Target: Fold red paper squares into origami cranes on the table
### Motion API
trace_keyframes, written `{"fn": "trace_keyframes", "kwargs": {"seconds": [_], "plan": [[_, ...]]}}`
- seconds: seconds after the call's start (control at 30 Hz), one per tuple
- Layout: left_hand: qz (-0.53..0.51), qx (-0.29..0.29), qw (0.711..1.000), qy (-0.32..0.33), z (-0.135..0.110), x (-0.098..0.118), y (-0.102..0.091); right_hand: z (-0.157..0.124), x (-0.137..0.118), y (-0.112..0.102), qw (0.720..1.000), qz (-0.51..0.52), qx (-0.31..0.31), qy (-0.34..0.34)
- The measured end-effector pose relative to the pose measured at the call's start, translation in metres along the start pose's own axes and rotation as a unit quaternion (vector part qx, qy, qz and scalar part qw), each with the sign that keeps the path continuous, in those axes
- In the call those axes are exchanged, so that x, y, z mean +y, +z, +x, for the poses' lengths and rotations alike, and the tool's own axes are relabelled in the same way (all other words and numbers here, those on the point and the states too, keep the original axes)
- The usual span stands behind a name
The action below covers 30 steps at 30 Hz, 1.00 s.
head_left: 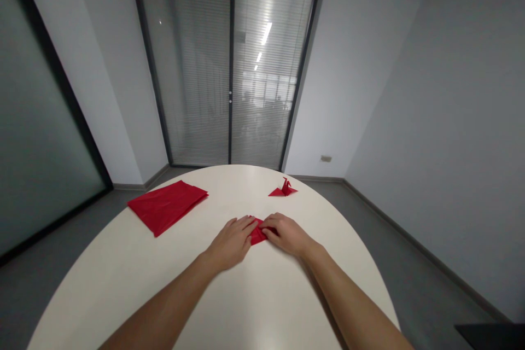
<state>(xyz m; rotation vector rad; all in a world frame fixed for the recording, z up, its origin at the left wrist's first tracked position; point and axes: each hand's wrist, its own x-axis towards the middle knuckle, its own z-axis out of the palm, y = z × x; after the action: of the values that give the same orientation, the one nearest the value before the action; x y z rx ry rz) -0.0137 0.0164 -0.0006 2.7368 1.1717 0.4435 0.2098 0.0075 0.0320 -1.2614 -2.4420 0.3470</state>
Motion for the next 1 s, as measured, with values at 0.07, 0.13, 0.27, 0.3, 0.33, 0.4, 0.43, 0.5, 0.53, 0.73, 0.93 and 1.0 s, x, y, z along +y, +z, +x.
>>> {"fn": "trace_keyframes", "kwargs": {"seconds": [0.07, 0.13, 0.27, 0.3, 0.33, 0.4, 0.43, 0.5, 0.53, 0.73, 0.93, 1.0], "plan": [[-0.001, -0.004, 1.000, -0.005, 0.000, 0.000, 0.001, 0.001, -0.002, 0.005, 1.000, -0.003, 0.011, -0.002], [0.002, -0.002, 1.000, -0.016, 0.000, -0.001, 0.002, 0.002, -0.007, 0.014, 1.000, -0.005, 0.023, -0.005], [0.018, 0.009, 0.999, -0.032, 0.000, -0.002, 0.004, 0.002, -0.018, 0.031, 0.998, 0.003, -0.031, 0.056], [0.023, 0.010, 0.999, -0.035, 0.001, -0.002, 0.004, 0.002, -0.020, 0.034, 0.996, 0.002, -0.049, 0.073], [0.028, 0.011, 0.999, -0.038, 0.000, -0.002, 0.004, 0.002, -0.021, 0.035, 0.994, -0.001, -0.067, 0.088], [0.037, 0.015, 0.998, -0.046, 0.000, -0.001, 0.003, 0.003, -0.023, 0.036, 0.989, -0.011, -0.094, 0.116], [0.040, 0.016, 0.998, -0.050, 0.000, 0.000, 0.004, 0.003, -0.024, 0.035, 0.986, -0.015, -0.104, 0.127], [0.045, 0.018, 0.997, -0.055, -0.001, 0.000, 0.004, 0.002, -0.025, 0.033, 0.983, -0.021, -0.116, 0.144], [0.045, 0.017, 0.997, -0.058, -0.001, -0.001, 0.005, 0.002, -0.026, 0.031, 0.981, -0.021, -0.117, 0.150], [0.039, 0.009, 0.997, -0.067, -0.002, -0.003, 0.006, 0.001, -0.029, 0.027, 0.980, -0.014, -0.121, 0.160], [0.041, 0.017, 0.996, -0.075, -0.003, -0.001, 0.005, -0.002, -0.030, 0.022, 0.963, -0.027, -0.144, 0.226], [0.036, 0.013, 0.996, -0.079, -0.004, -0.001, 0.005, -0.004, -0.033, 0.020, 0.958, -0.033, -0.144, 0.246]]}}
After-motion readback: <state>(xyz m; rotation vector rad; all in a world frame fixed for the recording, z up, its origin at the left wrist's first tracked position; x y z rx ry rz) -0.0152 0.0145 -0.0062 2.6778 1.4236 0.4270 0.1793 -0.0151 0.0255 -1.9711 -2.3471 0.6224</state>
